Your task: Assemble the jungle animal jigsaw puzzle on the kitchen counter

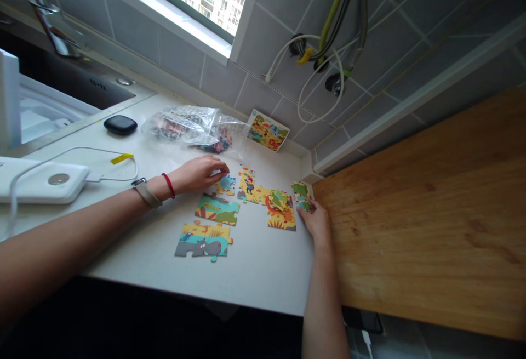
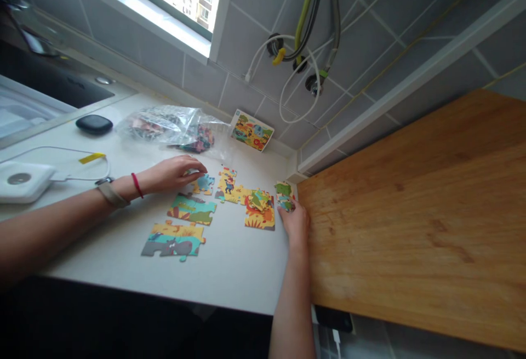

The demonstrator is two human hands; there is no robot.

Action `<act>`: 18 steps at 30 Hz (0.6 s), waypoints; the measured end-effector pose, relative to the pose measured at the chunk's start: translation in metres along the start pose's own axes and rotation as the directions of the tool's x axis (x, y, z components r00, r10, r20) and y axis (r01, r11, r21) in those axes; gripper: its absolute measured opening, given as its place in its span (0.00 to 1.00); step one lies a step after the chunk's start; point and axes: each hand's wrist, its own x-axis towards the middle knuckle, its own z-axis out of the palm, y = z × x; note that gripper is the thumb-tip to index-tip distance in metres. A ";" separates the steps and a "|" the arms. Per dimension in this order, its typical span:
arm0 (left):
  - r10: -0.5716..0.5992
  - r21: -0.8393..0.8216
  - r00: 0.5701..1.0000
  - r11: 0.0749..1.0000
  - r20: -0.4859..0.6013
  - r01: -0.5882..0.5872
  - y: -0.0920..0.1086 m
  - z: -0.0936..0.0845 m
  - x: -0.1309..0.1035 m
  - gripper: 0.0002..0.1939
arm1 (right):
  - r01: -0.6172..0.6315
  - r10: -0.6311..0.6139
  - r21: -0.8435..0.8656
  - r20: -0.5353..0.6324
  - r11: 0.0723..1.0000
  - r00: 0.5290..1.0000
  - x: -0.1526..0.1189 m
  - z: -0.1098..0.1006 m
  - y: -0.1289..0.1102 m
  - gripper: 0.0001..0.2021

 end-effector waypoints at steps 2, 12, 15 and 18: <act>-0.002 -0.007 1.000 1.000 -0.002 0.002 0.001 -0.001 0.000 0.18 | -0.016 0.017 0.027 -0.022 1.000 1.000 -0.001 -0.002 -0.004 0.30; -0.003 -0.024 1.000 1.000 -0.010 0.002 0.000 0.001 0.000 0.18 | -0.051 0.132 0.263 -0.300 0.963 0.945 0.001 -0.012 -0.014 0.33; -0.003 -0.038 1.000 0.999 -0.020 0.002 0.000 0.002 0.000 0.17 | -0.040 0.127 0.287 -0.293 0.957 0.947 0.004 -0.008 -0.010 0.35; -0.003 -0.024 1.000 1.000 -0.009 0.002 0.001 0.001 0.000 0.17 | -0.034 0.137 0.328 -0.294 0.944 0.946 0.007 -0.005 -0.008 0.37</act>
